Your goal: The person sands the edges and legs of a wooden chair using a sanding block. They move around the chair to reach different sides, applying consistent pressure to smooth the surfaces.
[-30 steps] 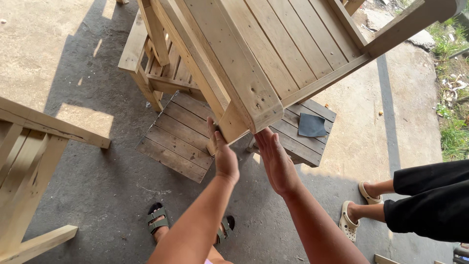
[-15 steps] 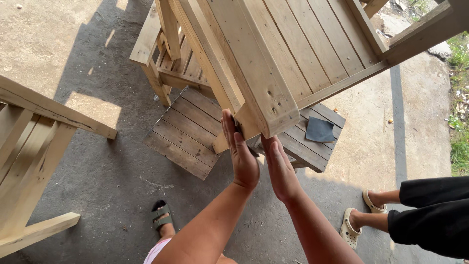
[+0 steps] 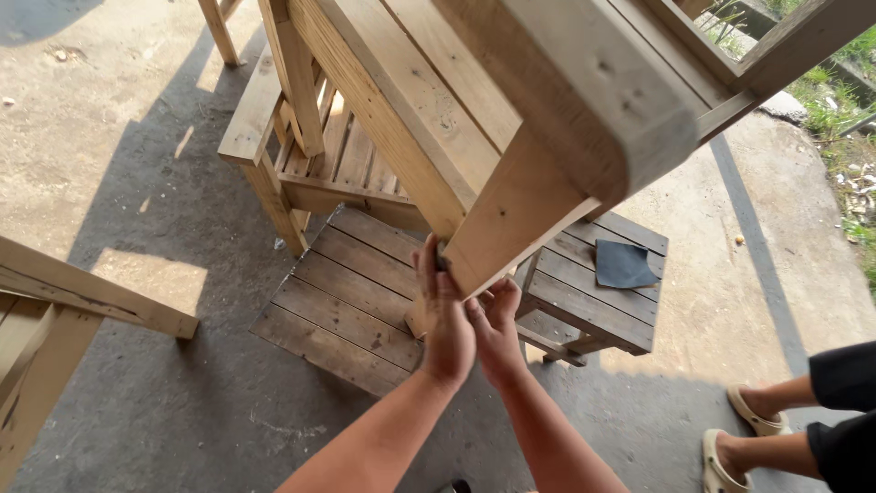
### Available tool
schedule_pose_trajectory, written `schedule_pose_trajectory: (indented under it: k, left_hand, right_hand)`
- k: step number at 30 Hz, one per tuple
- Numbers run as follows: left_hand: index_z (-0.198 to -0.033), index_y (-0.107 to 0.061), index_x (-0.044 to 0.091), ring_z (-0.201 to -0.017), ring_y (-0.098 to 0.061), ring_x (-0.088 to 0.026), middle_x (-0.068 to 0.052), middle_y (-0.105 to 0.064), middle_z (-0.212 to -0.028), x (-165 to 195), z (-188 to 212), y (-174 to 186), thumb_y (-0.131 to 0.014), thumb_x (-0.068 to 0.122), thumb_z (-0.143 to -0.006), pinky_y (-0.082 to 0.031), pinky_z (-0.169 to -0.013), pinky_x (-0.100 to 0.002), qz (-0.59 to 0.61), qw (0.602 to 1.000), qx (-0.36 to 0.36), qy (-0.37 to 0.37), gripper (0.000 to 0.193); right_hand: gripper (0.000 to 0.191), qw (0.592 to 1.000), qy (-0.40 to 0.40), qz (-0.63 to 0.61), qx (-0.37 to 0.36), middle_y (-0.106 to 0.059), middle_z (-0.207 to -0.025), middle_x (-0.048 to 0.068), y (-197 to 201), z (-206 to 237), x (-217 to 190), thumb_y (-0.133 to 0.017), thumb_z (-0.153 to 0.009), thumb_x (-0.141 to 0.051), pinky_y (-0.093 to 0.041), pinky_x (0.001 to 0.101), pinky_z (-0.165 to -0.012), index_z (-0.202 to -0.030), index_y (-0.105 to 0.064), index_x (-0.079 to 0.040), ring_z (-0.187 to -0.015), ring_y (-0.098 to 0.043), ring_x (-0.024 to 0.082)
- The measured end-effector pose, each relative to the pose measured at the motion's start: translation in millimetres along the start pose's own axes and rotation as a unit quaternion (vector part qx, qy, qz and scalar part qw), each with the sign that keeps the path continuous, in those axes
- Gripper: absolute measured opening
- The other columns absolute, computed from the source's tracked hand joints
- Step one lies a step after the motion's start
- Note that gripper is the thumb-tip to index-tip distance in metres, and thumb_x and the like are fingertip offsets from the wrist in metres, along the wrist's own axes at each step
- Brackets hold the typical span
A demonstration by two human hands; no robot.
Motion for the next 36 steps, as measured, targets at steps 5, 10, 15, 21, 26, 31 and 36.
schedule_pose_trajectory:
  k: [5, 10, 15, 21, 26, 31, 36]
  left_hand:
    - [-0.166, -0.007, 0.001, -0.165, -0.003, -0.038, -0.02, -0.006, -0.176, -40.6, 11.3, 13.5, -0.019, 0.041, -0.114, -0.008, -0.133, -0.047, -0.186, 0.95, -0.046, -0.248, 0.067]
    - [-0.163, -0.006, 0.0, -0.161, -0.002, -0.039, -0.022, -0.003, -0.173, -93.5, 12.0, 38.9, -0.02, 0.041, -0.11, -0.01, -0.127, -0.048, -0.158, 0.972, -0.028, -0.173, 0.068]
    - [-0.163, -0.024, 0.001, -0.162, -0.016, -0.046, -0.026, -0.02, -0.171, -40.8, -15.2, 14.9, -0.024, 0.042, -0.115, -0.013, -0.133, -0.054, -0.255, 0.862, -0.03, -0.437, 0.063]
    - [-0.164, -0.028, 0.011, -0.164, -0.015, -0.043, -0.024, -0.016, -0.174, -70.9, -16.4, 34.3, -0.021, 0.04, -0.113, -0.018, -0.133, -0.053, -0.285, 0.85, -0.052, -0.44, 0.059]
    - [-0.166, 0.003, 0.008, -0.161, 0.003, -0.043, -0.022, 0.007, -0.174, -95.9, -9.5, 44.5, -0.017, 0.039, -0.114, -0.008, -0.129, -0.053, -0.213, 0.922, -0.072, -0.314, 0.063]
    - [-0.169, -0.012, 0.011, -0.168, -0.011, -0.034, -0.014, -0.011, -0.178, -47.6, -42.4, 16.4, -0.023, 0.038, -0.114, -0.017, -0.137, -0.047, -0.217, 0.875, -0.084, -0.425, 0.062]
    - [-0.165, -0.002, 0.007, -0.161, -0.005, -0.029, -0.012, -0.003, -0.174, -97.6, -19.9, 41.0, -0.021, 0.039, -0.109, -0.016, -0.129, -0.043, -0.109, 0.967, -0.116, -0.198, 0.067]
  right_hand:
    - [0.054, 0.998, -0.051, -0.005, -0.044, -0.049, -0.154, 0.007, 6.3, -17.9, 48.7, -0.043, -0.109, -0.033, -0.035, 0.03, -0.117, -0.157, -0.036, -0.008, -0.144, -0.042, 0.017]
    - [0.049, 0.993, 0.013, -0.098, -0.068, -0.051, -0.151, 0.008, 7.5, -30.3, 47.6, -0.044, -0.111, -0.028, -0.036, 0.0334, -0.117, -0.153, -0.042, -0.004, -0.141, -0.045, 0.017]
    - [0.046, 0.989, 0.103, -0.033, -0.098, -0.055, -0.147, 0.007, 3.1, -42.1, 33.4, -0.044, -0.111, -0.027, -0.039, 0.0333, -0.116, -0.152, -0.044, -0.004, -0.136, -0.051, 0.014]
    - [0.042, 0.99, 0.089, -0.043, -0.096, -0.062, -0.136, 0.013, 2.4, -52.3, 29.6, -0.042, -0.116, -0.028, -0.045, 0.037, -0.108, -0.147, -0.049, -0.001, -0.121, -0.057, 0.02]
    - [0.044, 0.991, 0.09, -0.048, -0.084, -0.055, -0.145, 0.006, -0.2, -56.7, 28.5, -0.04, -0.11, -0.027, -0.037, 0.0311, -0.116, -0.148, -0.043, -0.006, -0.136, -0.049, 0.013]
    - [0.045, 0.99, 0.108, -0.03, -0.081, -0.057, -0.144, 0.006, -2.0, -57.9, 26.3, -0.04, -0.11, -0.029, -0.038, 0.0347, -0.114, -0.15, -0.043, -0.007, -0.133, -0.05, 0.016]
    - [0.044, 0.988, 0.11, -0.065, -0.083, -0.055, -0.145, 0.005, -5.1, -58.6, 22.7, -0.039, -0.112, -0.029, -0.034, 0.0338, -0.119, -0.15, -0.042, -0.007, -0.137, -0.046, 0.014]
Point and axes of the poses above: each hand's wrist, its own z-axis away from the middle knuckle, its own y-axis out of the back of the hand, x = y × z, the point moved 7 cm from there along -z, towards the middle knuckle
